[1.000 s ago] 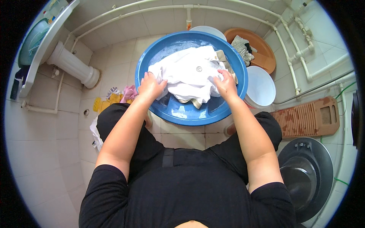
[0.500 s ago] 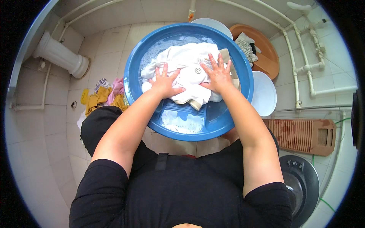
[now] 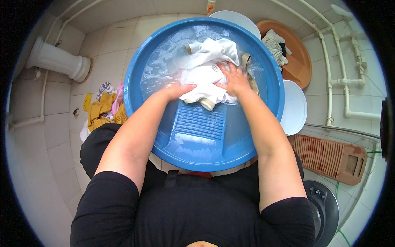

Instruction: The person sits on the floor and hand-washes a white garment in a blue basin filled with soapy water. They repeatedly submerge, scrub, and wring the fabric by hand, occasionally lifting it to inspect the material before returning it to the basin.

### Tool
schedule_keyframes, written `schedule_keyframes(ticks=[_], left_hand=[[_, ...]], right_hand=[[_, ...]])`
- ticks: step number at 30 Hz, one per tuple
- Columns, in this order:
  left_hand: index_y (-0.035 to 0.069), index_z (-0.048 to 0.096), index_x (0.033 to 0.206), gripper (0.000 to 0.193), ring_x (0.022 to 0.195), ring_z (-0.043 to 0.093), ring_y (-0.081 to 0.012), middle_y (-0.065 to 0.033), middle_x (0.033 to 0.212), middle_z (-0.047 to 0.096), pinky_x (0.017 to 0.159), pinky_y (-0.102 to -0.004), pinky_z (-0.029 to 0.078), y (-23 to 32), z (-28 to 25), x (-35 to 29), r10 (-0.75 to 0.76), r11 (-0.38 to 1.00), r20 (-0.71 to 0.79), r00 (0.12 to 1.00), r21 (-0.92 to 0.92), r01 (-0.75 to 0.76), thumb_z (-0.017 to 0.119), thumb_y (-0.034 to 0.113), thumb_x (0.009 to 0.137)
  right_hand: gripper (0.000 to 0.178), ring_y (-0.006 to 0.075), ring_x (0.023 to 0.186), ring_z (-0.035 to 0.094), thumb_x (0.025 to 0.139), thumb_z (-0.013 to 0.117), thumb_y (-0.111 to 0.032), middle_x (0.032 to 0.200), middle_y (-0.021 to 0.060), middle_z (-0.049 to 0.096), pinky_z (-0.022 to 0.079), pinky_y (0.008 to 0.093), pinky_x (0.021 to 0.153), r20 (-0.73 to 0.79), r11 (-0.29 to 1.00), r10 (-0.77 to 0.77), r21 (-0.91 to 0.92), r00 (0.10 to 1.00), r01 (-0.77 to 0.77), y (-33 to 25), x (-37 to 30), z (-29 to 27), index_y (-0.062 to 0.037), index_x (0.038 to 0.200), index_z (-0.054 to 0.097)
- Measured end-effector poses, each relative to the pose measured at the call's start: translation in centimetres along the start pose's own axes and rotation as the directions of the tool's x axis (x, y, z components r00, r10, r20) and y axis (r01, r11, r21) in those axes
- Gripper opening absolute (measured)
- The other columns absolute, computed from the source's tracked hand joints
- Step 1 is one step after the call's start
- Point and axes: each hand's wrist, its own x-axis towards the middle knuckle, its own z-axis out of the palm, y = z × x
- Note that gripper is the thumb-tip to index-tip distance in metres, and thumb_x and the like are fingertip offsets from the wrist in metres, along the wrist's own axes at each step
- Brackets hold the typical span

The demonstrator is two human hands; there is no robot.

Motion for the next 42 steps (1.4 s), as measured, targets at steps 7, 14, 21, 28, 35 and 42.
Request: schedule_keyframes(ticks=[7,14,21,28,35,42], left_hand=[[0.008,0.044,0.125,0.049,0.113,0.043,-0.0191,-0.0082,0.126,0.046,0.096,-0.0299,0.032,-4.5,0.7,4.1,-0.057,0.977,0.115,0.992,-0.198,0.079,0.039,0.041,0.089],[0.013,0.042,0.126,0.046,0.114,0.045,-0.0294,-0.0161,0.126,0.044,0.095,-0.0363,0.035,-2.7,0.5,2.9,-0.033,0.873,-0.085,0.996,0.483,0.07,0.048,0.026,0.083],[0.013,0.045,0.12,0.05,0.107,0.048,-0.0342,-0.0207,0.119,0.046,0.091,-0.0419,0.039,1.7,0.9,-1.1,0.003,0.901,-0.384,0.923,0.401,0.164,0.058,0.02,0.072],[0.014,0.041,0.124,0.065,0.117,0.038,-0.0349,-0.0203,0.127,0.039,0.095,-0.0416,0.035,1.8,3.7,-3.4,0.372,0.811,-0.411,0.832,0.58,-0.076,0.064,0.024,0.064],[0.01,0.057,0.088,0.014,0.084,0.056,-0.0318,-0.0122,0.087,0.06,0.07,-0.0407,0.045,3.8,2.5,-9.4,0.334,0.758,-0.118,0.935,0.623,-0.192,0.053,0.014,0.075],[0.009,0.058,0.087,0.017,0.081,0.059,-0.0311,-0.0113,0.079,0.062,0.069,-0.0403,0.046,8.8,3.4,-14.9,0.248,0.626,0.097,0.964,0.744,-0.236,0.056,0.018,0.073]], right_hand=[[0.068,0.0268,0.125,0.03,0.073,0.055,-0.053,0.136,0.0124,0.032,0.026,0.037,0.103,0.116,0.822,-0.078,0.569,0.99,-0.002,2.2,2.6,2.8,-0.0204,0.13,0.037],[0.055,0.0283,0.108,0.049,0.073,0.058,-0.038,0.122,0.0136,0.048,0.04,0.0385,0.09,-0.107,0.932,0.239,0.306,0.965,-0.197,1.6,2.9,4.0,-0.0125,0.121,0.047],[0.064,0.0246,0.094,0.056,0.067,0.068,-0.036,0.11,0.0178,0.054,0.045,0.0328,0.082,0.131,0.53,0.138,0.828,0.982,-0.185,-2.7,-2.1,-2.0,0.0013,0.114,0.047],[0.049,0.0163,0.085,0.056,0.071,0.067,-0.035,0.093,0.0119,0.061,0.045,0.0273,0.072,0.109,0.477,0.007,0.873,0.994,-0.099,-4.8,-6.9,-3.4,0.0006,0.103,0.058],[0.035,0.0139,0.074,0.057,0.073,0.066,-0.029,0.082,0.0091,0.063,0.045,0.0268,0.066,-0.098,0.44,0.16,0.898,0.982,0.018,-1.1,-9.3,-7.2,-0.0008,0.093,0.06],[0.032,0.0304,0.093,0.055,0.07,0.063,-0.032,0.098,0.0121,0.06,0.044,0.0388,0.079,-0.35,0.93,0.262,0.34,0.899,-0.139,1.0,-10.5,-5.7,-0.0083,0.091,0.062]])
